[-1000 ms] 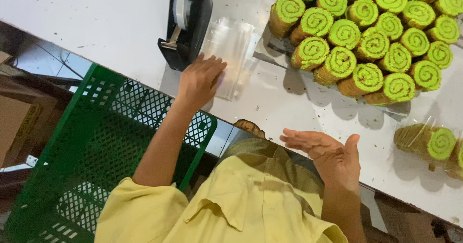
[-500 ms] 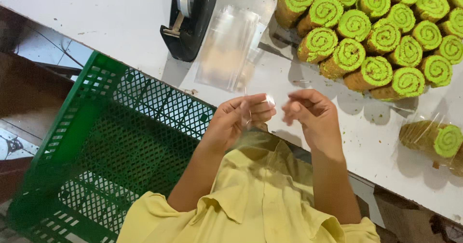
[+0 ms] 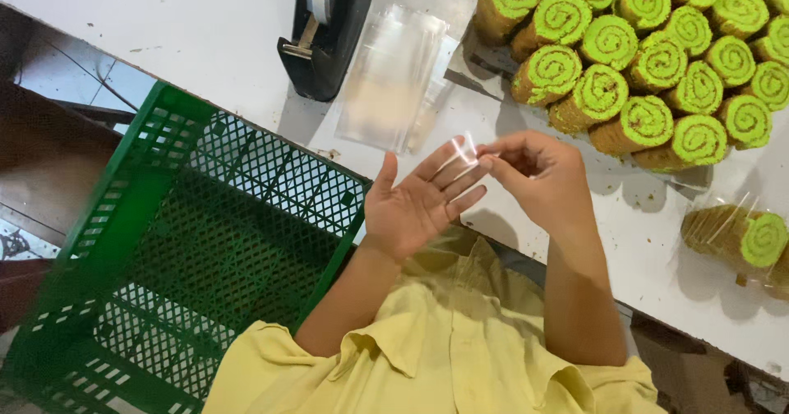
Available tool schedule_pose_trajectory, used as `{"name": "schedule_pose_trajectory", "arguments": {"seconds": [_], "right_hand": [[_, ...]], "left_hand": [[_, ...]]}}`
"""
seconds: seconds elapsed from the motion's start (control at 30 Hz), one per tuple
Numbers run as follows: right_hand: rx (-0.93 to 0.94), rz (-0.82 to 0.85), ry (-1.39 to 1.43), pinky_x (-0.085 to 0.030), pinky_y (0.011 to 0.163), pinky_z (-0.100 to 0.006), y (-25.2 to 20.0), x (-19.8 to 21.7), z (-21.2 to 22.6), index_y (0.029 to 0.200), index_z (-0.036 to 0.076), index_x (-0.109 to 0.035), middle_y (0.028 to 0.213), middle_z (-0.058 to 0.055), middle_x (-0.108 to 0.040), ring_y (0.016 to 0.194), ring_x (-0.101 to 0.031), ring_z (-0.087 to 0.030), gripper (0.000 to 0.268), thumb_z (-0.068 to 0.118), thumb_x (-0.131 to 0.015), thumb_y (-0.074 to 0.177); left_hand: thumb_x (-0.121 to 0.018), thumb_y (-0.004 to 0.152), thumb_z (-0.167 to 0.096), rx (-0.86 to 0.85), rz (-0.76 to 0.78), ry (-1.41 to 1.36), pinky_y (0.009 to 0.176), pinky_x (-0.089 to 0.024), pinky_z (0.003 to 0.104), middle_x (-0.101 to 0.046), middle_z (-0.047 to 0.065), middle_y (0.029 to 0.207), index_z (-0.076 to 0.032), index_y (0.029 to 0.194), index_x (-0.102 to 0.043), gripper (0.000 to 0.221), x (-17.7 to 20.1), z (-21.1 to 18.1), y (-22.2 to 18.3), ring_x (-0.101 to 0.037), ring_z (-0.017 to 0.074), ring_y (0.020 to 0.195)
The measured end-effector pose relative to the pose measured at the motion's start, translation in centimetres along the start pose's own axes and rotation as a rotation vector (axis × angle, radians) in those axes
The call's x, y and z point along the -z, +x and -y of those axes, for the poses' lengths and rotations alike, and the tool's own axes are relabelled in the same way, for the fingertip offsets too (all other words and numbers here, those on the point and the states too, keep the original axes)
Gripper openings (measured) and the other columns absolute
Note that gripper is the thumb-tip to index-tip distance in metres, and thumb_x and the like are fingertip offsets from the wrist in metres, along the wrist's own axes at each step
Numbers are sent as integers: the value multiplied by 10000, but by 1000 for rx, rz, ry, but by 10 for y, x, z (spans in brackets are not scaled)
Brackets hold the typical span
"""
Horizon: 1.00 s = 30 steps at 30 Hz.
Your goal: The person places green cake rolls into individual plastic sleeves and secures them with tape before putting them into a crate.
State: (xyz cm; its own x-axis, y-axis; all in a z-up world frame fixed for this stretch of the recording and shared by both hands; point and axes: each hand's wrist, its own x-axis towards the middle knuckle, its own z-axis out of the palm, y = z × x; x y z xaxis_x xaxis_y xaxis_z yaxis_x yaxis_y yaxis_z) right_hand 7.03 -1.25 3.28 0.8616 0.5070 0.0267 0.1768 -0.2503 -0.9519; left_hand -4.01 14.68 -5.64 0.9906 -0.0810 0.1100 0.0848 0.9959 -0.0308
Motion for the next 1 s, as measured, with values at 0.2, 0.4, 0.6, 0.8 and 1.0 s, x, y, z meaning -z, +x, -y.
{"name": "schedule_pose_trajectory", "arguments": {"seconds": [0.2, 0.4, 0.6, 0.8, 1.0], "right_hand": [[94, 31, -140, -451, 554, -254, 11, -23, 9, 1154, 42, -752, 786, -101, -704, 632, -577, -138, 306, 64, -875, 875], [209, -83, -291, -522, 601, -323, -4, -32, 18, 1333, -7, -667, 910, -146, -668, 730, -627, -220, 460, 146, -865, 947], [241, -221, -294, -528, 615, -330, -16, 11, 10, 1328, -33, -693, 945, -180, -657, 756, -640, -256, 441, 208, -842, 991], [321, -102, -491, -568, 761, -326, 49, 26, 64, 1354, 35, -701, 1113, -115, -635, 988, -619, -223, 365, 195, -757, 1031], [332, 69, -944, -455, 864, -545, 264, -24, 15, 1253, -10, -577, 1277, -276, -618, 1137, -566, -500, 664, 468, -894, 918]], "left_hand": [[-401, 1044, -662, -94, 36, 24, 1313, -219, 591, -256, 283, 1710, -52, 1686, -255, 898, -4, -20, -10, -293, 438, 1575], [-370, 1087, -548, -94, 21, 46, 1309, -251, 585, -248, 262, 1725, -63, 1685, -261, 778, -13, -23, -21, -247, 434, 1602], [-407, 1096, -532, -13, 20, -49, 1314, -227, 598, -213, 272, 1725, -49, 1692, -227, 788, -19, -9, -22, -226, 446, 1595], [-351, 1118, -508, -32, -31, -126, 1332, -154, 593, -72, 271, 1751, -39, 1686, -182, 755, -30, -15, -14, -112, 438, 1620], [-424, 1112, -466, -142, -79, -160, 1324, -209, 587, -174, 292, 1725, -12, 1660, -265, 730, -36, -40, -11, -217, 453, 1589]]}}
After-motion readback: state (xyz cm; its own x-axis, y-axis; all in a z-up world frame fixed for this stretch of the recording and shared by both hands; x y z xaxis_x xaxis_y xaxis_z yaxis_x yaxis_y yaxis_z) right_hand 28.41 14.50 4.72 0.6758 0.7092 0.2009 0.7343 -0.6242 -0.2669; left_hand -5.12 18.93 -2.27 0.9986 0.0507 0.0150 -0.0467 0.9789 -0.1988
